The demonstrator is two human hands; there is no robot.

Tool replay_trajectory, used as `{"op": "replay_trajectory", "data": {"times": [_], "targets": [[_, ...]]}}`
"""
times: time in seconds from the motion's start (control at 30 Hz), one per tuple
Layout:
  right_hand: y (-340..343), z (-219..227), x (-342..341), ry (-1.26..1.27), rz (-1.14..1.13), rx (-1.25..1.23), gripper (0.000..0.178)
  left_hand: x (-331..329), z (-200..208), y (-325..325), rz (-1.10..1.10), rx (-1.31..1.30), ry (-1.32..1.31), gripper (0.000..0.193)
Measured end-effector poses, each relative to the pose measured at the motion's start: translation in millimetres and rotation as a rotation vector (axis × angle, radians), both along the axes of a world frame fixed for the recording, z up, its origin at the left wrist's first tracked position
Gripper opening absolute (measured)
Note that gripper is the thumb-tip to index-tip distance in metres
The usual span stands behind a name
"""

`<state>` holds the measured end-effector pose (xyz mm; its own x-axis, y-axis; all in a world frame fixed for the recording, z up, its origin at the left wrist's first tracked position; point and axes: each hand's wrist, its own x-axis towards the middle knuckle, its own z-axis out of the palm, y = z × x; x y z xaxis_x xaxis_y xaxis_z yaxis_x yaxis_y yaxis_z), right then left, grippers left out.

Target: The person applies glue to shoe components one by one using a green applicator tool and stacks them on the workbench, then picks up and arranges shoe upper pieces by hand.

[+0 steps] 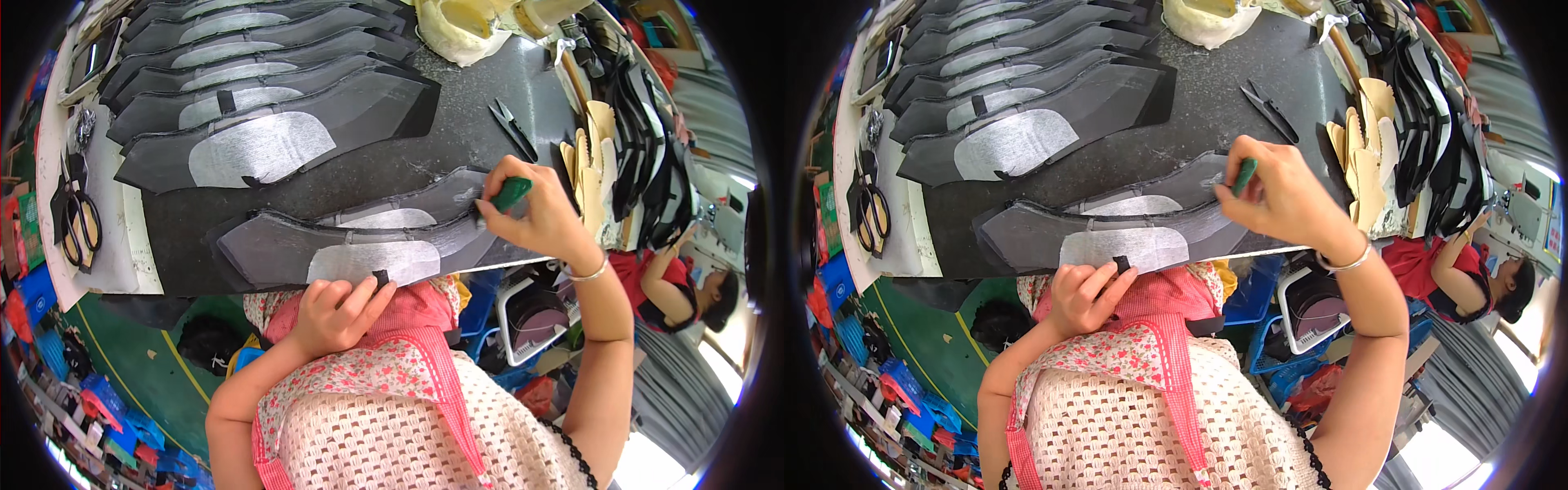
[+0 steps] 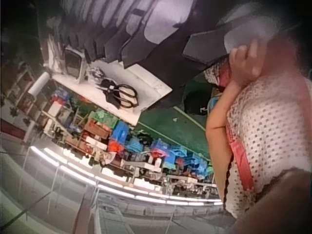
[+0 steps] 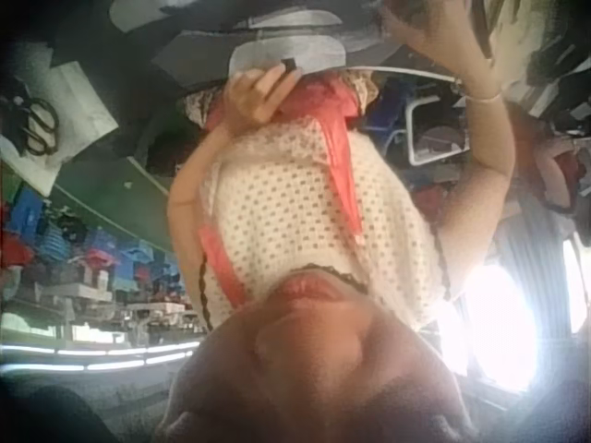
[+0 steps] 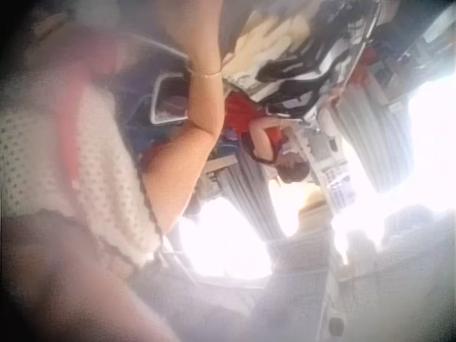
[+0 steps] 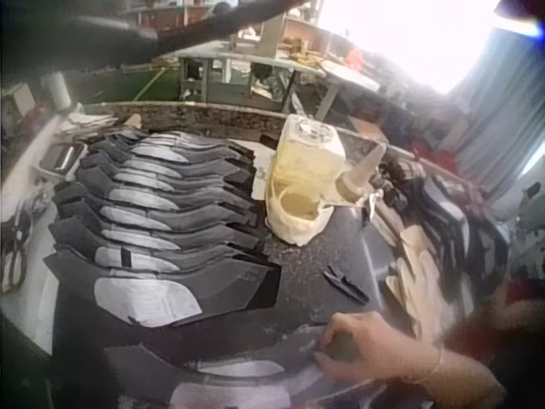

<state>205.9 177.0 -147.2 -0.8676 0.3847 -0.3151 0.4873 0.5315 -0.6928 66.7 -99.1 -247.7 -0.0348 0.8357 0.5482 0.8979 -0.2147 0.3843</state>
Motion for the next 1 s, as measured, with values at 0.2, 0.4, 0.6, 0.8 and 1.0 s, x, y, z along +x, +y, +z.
{"op": "replay_trajectory", "data": {"times": [0.2, 0.4, 0.6, 0.8, 1.0], "targets": [[-46, -7, -16, 0.614, 0.065, 0.127, 0.032, -3, 22, 9, 0.107, 0.007, 0.034, 0.032], [-67, 2, -26, 0.353, 0.252, 0.314, 0.041, -10, 41, 30, 0.327, -0.016, 0.060, 0.029], [-53, -17, -37, 0.294, 0.124, 0.308, 0.017, -2, 30, 28, 0.218, 0.039, 0.243, 0.024], [-56, 6, -33, 0.298, 0.061, 0.159, 0.018, 4, 5, 20, 0.239, -0.115, 0.409, 0.031], [-55, 57, -25, 0.312, 0.023, 0.312, 0.015, -13, -3, -6, 0.043, -0.026, 0.510, 0.041]]}}
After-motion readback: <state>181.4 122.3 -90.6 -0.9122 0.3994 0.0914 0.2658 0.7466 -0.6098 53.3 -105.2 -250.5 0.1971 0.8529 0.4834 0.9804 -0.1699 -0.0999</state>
